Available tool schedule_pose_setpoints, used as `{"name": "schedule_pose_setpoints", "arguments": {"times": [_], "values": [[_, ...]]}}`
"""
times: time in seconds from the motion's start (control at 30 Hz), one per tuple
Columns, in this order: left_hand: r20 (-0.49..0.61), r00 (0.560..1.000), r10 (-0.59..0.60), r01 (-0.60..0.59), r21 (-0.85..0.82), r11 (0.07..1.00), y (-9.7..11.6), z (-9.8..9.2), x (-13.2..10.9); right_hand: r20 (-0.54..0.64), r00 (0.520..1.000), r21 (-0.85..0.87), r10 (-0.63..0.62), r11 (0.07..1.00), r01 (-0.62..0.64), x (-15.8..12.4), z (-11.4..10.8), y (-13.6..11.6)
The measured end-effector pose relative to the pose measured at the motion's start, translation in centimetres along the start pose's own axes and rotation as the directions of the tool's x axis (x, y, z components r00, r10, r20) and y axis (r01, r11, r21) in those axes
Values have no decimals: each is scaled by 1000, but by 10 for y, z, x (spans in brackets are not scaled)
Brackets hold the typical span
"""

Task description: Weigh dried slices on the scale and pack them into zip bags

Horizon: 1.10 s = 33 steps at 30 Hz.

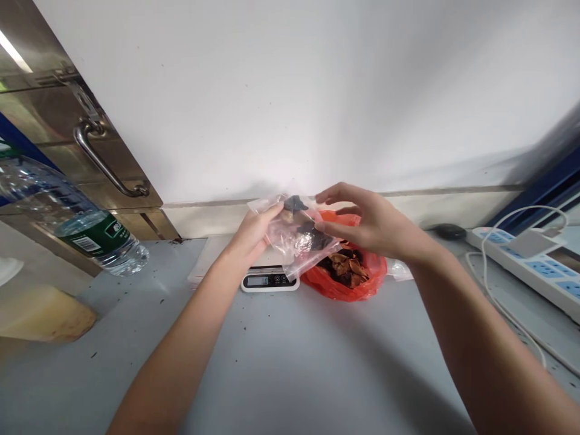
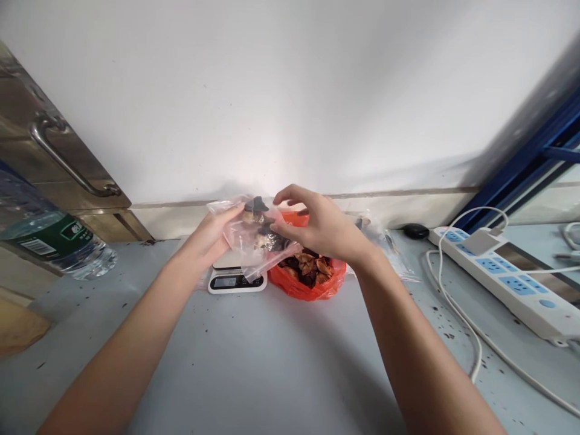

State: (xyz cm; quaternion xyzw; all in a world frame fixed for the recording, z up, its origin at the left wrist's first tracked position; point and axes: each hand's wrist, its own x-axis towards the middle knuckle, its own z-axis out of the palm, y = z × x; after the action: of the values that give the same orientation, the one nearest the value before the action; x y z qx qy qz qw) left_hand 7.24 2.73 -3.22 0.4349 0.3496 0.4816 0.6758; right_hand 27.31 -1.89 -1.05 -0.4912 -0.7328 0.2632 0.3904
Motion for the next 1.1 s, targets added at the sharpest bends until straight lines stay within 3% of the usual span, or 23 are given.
{"name": "schedule_pose_setpoints", "arguments": {"times": [0.07,0.13,0.2,0.27,0.37,0.47,0.53,0.6,0.67,0.73,0.83,0.97,1.1], "values": [[18,999,36,-35,-40,999,4,-5,1,-60,982,63,177,983,-173,1,2,6],[26,996,83,-80,-105,991,8,-8,2,47,952,180,301,935,-305,3,4,10],[11,995,96,-94,-130,987,11,-13,4,185,930,290,317,887,-359,4,6,12],[-42,995,93,-95,-66,993,13,-20,7,233,922,366,308,851,-377,4,9,13],[-136,986,101,-80,149,986,20,-38,8,188,916,419,354,814,-401,5,12,15],[-163,985,50,14,369,929,27,-57,7,150,919,433,365,811,-393,6,16,16],[-178,983,36,72,561,824,30,-65,5,213,920,436,328,811,-390,8,18,16],[-174,978,110,69,780,622,30,-68,3,282,912,417,298,818,-396,9,22,15],[-87,974,208,-6,912,409,27,-64,1,302,901,368,310,835,-410,11,26,13],[94,976,197,-158,928,337,24,-56,-2,286,898,321,333,850,-418,13,31,12],[365,931,-14,-323,841,434,20,-41,-9,252,916,310,311,871,-381,15,39,11],[392,915,-96,-303,825,476,15,-30,-13,216,949,319,228,903,-289,14,47,11],[434,890,-142,-311,804,507,13,-33,-11,226,957,336,181,908,-250,12,49,12]]}}
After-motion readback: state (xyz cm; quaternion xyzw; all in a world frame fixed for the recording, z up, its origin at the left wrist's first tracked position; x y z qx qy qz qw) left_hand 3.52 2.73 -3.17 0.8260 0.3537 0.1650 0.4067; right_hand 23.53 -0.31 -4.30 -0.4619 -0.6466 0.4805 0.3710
